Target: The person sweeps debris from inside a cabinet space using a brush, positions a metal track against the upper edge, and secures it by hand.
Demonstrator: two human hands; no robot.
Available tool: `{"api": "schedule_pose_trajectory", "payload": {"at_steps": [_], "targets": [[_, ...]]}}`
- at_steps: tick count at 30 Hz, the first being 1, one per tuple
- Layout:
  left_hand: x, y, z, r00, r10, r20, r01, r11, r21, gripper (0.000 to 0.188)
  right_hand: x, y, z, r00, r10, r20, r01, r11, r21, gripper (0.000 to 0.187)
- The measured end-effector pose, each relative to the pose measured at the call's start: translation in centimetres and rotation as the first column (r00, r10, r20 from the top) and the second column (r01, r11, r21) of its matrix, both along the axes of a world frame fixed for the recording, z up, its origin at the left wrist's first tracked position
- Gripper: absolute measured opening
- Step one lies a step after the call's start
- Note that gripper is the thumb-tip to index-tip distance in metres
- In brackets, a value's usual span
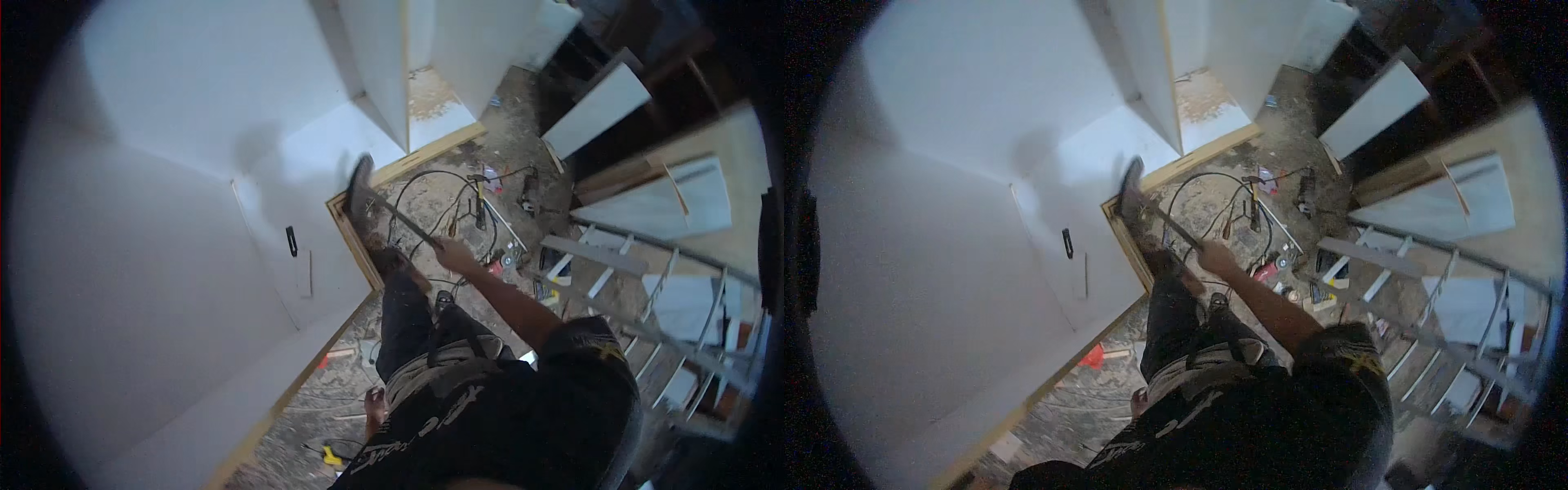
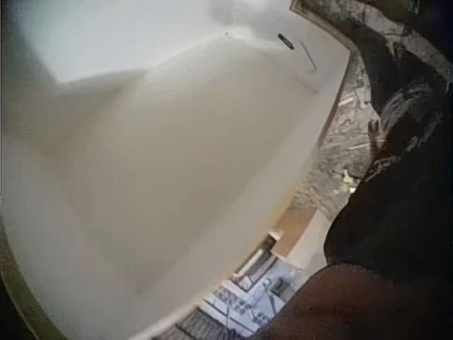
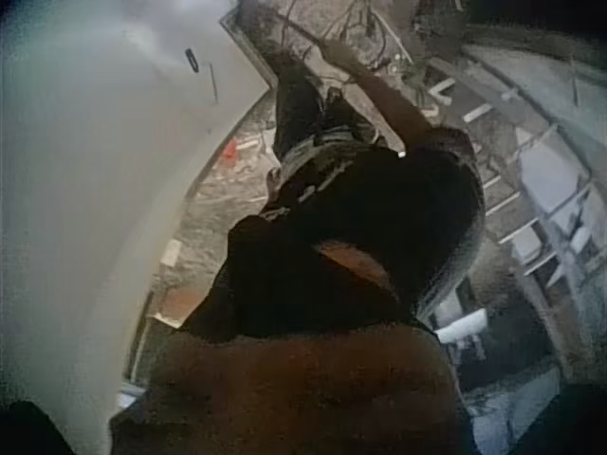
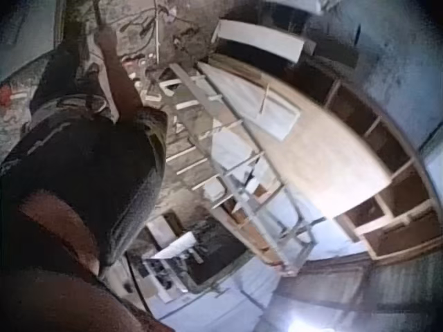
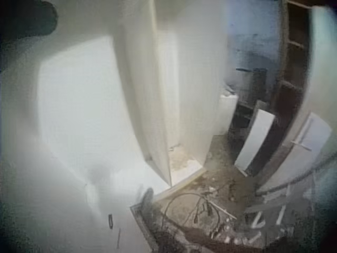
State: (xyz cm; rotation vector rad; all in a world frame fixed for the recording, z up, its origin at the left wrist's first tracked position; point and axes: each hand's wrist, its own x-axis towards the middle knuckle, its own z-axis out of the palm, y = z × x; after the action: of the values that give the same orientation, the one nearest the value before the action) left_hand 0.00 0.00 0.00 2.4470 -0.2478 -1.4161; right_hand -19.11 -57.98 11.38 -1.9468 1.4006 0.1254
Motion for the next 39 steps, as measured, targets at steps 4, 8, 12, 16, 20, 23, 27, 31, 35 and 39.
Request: {"api": "schedule_pose_trajectory", "payload": {"at_steps": [4,8,12,16,20,23,27,31,35,39], "targets": [[-7.3,-6.9,-0.1,0.968,0.225,-0.114,-0.245,0.945,-0.217,0.037,12.2,-17.4,-2.1,0.989,0.1,-0.105,-0.098,0.995,0.017,0.029],[-4.8,-16.3,4.3,1.0,-0.008,-0.026,0.001,0.97,-0.242,0.032,18.8,-33.0,-10.4,0.988,0.066,-0.142,-0.096,0.972,-0.213,0.028],[-6.6,-19.7,8.5,0.955,0.271,-0.121,-0.287,0.946,-0.152,0.033,15.5,-30.4,-16.0,0.972,0.109,-0.209,-0.121,0.992,-0.044,0.031],[-6.7,-20.0,5.7,0.952,0.28,-0.124,-0.282,0.96,0.004,0.036,7.2,-23.8,-12.9,0.932,0.147,-0.332,-0.147,0.989,0.023,0.037],[-5.5,-27.1,6.0,0.889,0.421,-0.181,-0.453,0.866,-0.21,0.036,6.5,-21.8,-1.3,0.748,0.577,-0.327,-0.344,0.759,0.553,0.031],[-4.5,-33.1,6.1,0.859,0.468,-0.207,-0.512,0.788,-0.343,0.035,7.7,-24.8,1.7,0.813,0.51,-0.281,-0.399,0.839,0.369,0.029],[-5.2,-36.2,6.5,0.686,0.674,-0.274,-0.727,0.648,-0.227,0.032,14.7,-34.5,-2.8,0.883,0.419,-0.213,-0.446,0.89,-0.098,0.031],[-8.3,-36.7,10.3,0.521,0.816,-0.251,-0.852,0.479,-0.212,0.031,24.6,-46.9,-10.0,0.923,0.173,-0.344,-0.202,0.978,-0.048,0.031],[-17.4,-33.4,16.6,0.425,0.901,-0.086,-0.903,0.416,-0.11,0.035,32.6,-46.2,-15.5,0.984,-0.13,-0.124,0.162,0.942,0.295,0.026],[-23.6,-38.9,16.7,0.137,0.945,-0.296,-0.987,0.106,-0.119,0.038,39.2,-44.2,-18.3,0.978,0.139,-0.156,-0.168,0.967,-0.19,0.027]]}}
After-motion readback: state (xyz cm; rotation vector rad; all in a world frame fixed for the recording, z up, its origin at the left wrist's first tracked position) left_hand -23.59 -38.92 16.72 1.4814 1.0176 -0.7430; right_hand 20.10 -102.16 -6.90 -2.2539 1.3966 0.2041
